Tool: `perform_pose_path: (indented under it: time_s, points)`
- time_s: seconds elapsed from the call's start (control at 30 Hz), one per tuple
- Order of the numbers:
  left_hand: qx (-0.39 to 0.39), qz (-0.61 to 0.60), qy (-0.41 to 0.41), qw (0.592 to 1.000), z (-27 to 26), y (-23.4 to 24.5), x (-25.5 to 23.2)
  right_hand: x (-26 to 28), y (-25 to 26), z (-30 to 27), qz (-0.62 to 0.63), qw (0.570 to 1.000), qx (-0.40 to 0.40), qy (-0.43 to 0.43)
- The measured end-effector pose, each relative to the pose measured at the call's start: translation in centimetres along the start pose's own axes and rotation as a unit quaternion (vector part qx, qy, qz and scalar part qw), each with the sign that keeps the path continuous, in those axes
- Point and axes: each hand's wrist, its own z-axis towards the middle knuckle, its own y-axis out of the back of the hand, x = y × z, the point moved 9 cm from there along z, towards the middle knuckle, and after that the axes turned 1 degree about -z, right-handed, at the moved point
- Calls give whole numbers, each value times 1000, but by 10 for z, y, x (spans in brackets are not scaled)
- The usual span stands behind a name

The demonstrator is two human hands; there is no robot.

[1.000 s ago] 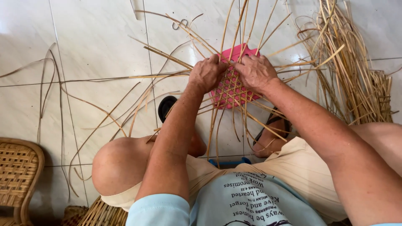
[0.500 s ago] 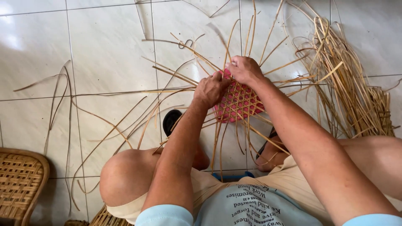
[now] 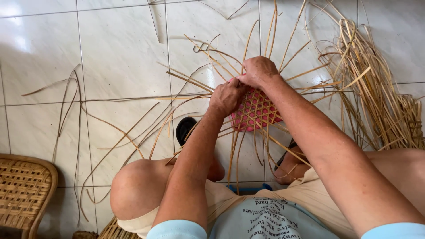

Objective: Weaving thin wooden or bamboo strips to create the base of a basket.

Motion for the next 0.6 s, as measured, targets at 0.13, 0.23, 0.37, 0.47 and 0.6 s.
perform_pose_path:
  time_s: [0.13, 0.23, 0.37, 0.47, 0.6]
  points:
    - [2, 8, -1, 1000, 3, -8, 4, -6, -30, 21, -21, 1000, -12, 14]
    - [19, -2, 15, 1000, 3, -18, 10, -4, -29, 24, -24, 1000, -11, 8]
    - [28, -3, 13, 1000, 0, 9, -2, 11, 1, 4, 3, 1000, 13, 10]
    - [34, -7, 13, 999, -2, 13, -3, 14, 8, 6, -6, 1000, 20, -3]
    - [41, -12, 27, 999, -1, -2, 3, 2, -25, 33, -15, 999, 30, -14]
